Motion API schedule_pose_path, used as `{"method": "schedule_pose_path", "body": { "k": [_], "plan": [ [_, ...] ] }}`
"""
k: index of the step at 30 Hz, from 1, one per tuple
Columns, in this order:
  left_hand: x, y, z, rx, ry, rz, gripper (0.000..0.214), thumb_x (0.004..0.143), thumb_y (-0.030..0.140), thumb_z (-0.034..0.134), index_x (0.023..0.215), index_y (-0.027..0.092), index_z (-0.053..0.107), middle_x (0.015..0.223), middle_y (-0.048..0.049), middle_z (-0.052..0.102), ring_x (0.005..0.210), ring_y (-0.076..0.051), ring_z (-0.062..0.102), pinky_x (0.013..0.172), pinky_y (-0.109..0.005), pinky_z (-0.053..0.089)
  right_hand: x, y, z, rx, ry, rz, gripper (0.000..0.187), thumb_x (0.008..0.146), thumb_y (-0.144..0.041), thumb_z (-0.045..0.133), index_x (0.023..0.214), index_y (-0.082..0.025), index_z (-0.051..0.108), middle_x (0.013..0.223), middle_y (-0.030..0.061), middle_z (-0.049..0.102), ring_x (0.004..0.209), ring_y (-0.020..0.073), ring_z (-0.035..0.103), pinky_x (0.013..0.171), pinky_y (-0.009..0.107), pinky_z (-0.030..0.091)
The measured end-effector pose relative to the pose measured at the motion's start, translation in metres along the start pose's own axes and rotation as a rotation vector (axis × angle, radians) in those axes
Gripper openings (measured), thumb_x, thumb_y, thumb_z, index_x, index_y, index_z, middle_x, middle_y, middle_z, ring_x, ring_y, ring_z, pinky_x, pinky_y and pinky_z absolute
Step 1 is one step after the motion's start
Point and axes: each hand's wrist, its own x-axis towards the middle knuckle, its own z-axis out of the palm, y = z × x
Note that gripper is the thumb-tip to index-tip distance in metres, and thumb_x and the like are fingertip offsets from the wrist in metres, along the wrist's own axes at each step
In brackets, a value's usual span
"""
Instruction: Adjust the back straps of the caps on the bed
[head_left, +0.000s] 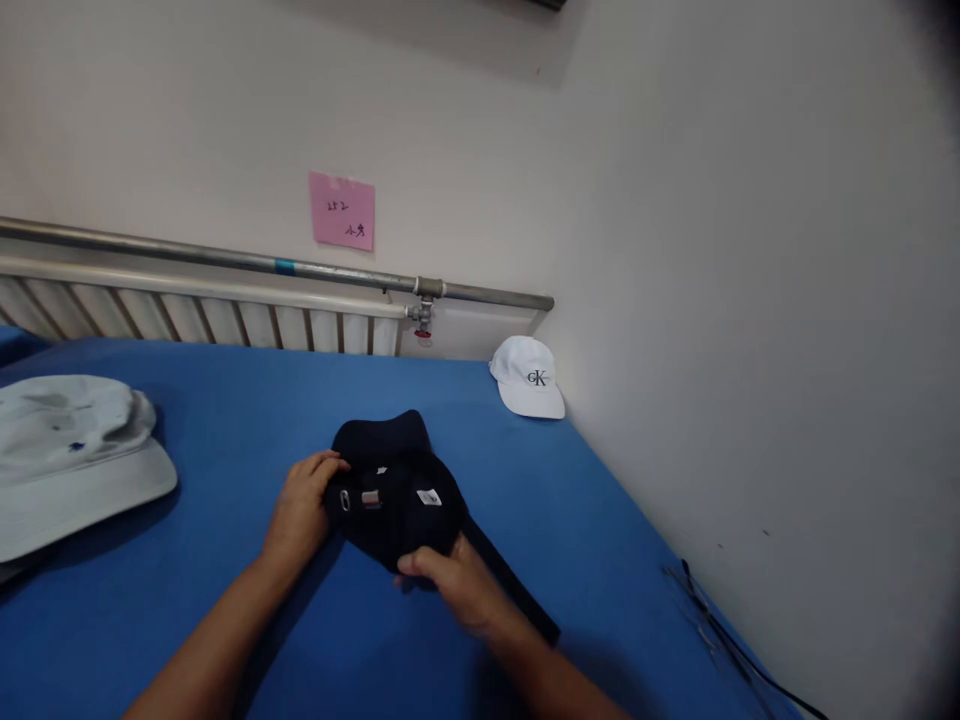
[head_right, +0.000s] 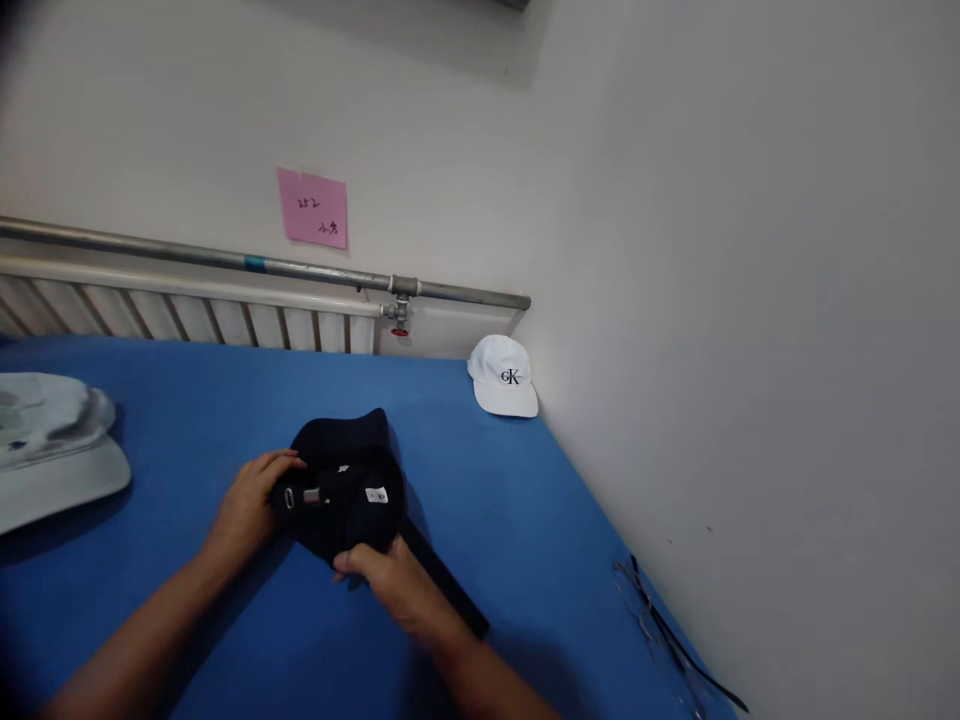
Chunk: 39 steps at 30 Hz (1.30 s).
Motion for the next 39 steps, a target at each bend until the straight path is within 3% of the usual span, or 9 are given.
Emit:
{"method": "schedule_pose_path", "body": {
  "k": [6, 12, 18, 20, 23, 26, 30, 33, 39],
  "plan": [
    [0.0, -0.004, 0.004, 0.042, -0.009, 0.011, 0.038, 0.072, 0.004, 0.045, 0.1, 0.016, 0.066, 0.125, -0.012, 0.06, 0.113, -0.029, 0.056, 0.098, -0.047, 0.046, 0.008, -0.006, -0.018, -0.172, -0.145, 0.079, 0.017, 0.058, -0.009, 0.063, 0.072, -0.018, 0.065, 0.061, -0.0028, 0.058, 0.055, 0.0114, 0.053, 0.057, 0.026, 0.047],
    [0.001, 0.002, -0.005, 0.088, -0.068, 0.026, 0.052, 0.066, -0.003, 0.042, 0.108, 0.017, 0.066, 0.128, -0.0108, 0.061, 0.116, -0.031, 0.056, 0.101, -0.049, 0.045, 0.009, -0.016, -0.053, -0.327, -0.211, 0.084, 0.013, 0.06, -0.007, 0.057, 0.066, -0.014, 0.065, 0.068, 0.0023, 0.065, 0.054, 0.0104, 0.056, 0.051, 0.022, 0.046],
    [0.004, 0.018, -0.034, -0.065, 0.033, 0.034, 0.03, 0.088, 0.015, 0.039, 0.109, 0.018, 0.062, 0.116, -0.0097, 0.067, 0.113, -0.029, 0.06, 0.099, -0.048, 0.045, 0.01, -0.019, -0.066, -0.324, 0.034, -0.04, 0.01, 0.074, -0.016, 0.054, 0.072, -0.018, 0.063, 0.059, -0.002, 0.057, 0.049, 0.0094, 0.05, 0.044, 0.02, 0.037],
    [0.002, 0.026, -0.039, -0.132, 0.011, 0.041, 0.025, 0.092, 0.029, 0.045, 0.106, 0.02, 0.063, 0.109, -0.0083, 0.069, 0.107, -0.028, 0.062, 0.094, -0.045, 0.047, 0.015, -0.016, -0.068, -0.259, 0.196, -0.125, 0.017, 0.069, -0.013, 0.06, 0.084, -0.02, 0.065, 0.066, -0.0024, 0.06, 0.052, 0.0093, 0.05, 0.047, 0.02, 0.038],
    [-0.003, 0.038, -0.037, -0.163, -0.063, 0.178, 0.023, 0.091, 0.036, 0.051, 0.102, 0.021, 0.064, 0.103, -0.0061, 0.071, 0.101, -0.025, 0.063, 0.091, -0.042, 0.047, 0.02, -0.012, -0.069, -0.2, 0.333, -0.254, 0.052, 0.062, -0.006, 0.063, 0.11, -0.025, 0.065, 0.096, 0.0017, 0.065, 0.061, 0.0099, 0.054, 0.05, 0.021, 0.041],
    [-0.007, 0.047, -0.032, -0.116, -0.185, 0.322, 0.024, 0.09, 0.037, 0.053, 0.101, 0.019, 0.064, 0.099, -0.0064, 0.07, 0.096, -0.023, 0.063, 0.091, -0.042, 0.044, 0.018, -0.013, -0.067, -0.345, 0.254, -0.424, 0.063, 0.062, -0.003, 0.058, 0.119, -0.031, 0.064, 0.118, 0.004, 0.061, 0.085, 0.0155, 0.06, 0.062, 0.025, 0.046],
    [-0.009, 0.053, -0.03, -0.087, -0.319, 0.335, 0.025, 0.092, 0.04, 0.052, 0.093, 0.018, 0.063, 0.086, -0.0049, 0.068, 0.083, -0.02, 0.061, 0.082, -0.038, 0.044, 0.015, -0.015, -0.067, -0.552, 0.143, -0.559, 0.05, 0.064, 0.0, 0.045, 0.095, -0.028, 0.073, 0.116, 0.0027, 0.062, 0.109, 0.0196, 0.057, 0.094, 0.036, 0.042],
    [-0.009, 0.055, -0.032, -0.084, -0.373, 0.325, 0.026, 0.091, 0.04, 0.052, 0.082, 0.018, 0.06, 0.076, -0.0024, 0.065, 0.075, -0.018, 0.058, 0.077, -0.035, 0.043, 0.016, -0.015, -0.069, -0.545, 0.214, -0.512, 0.039, 0.068, -0.003, 0.042, 0.08, -0.024, 0.073, 0.101, 0.0027, 0.065, 0.101, 0.0188, 0.059, 0.093, 0.035, 0.041],
    [-0.011, 0.061, -0.035, -0.079, -0.52, 0.359, 0.018, 0.087, 0.033, 0.054, 0.077, 0.018, 0.056, 0.073, -0.0008, 0.061, 0.074, -0.017, 0.056, 0.076, -0.035, 0.041, 0.022, -0.012, -0.068, -0.395, 0.324, -0.231, 0.015, 0.076, -0.023, 0.057, 0.067, -0.021, 0.069, 0.064, -0.0007, 0.06, 0.062, 0.0146, 0.051, 0.059, 0.027, 0.038]
  ]
}}
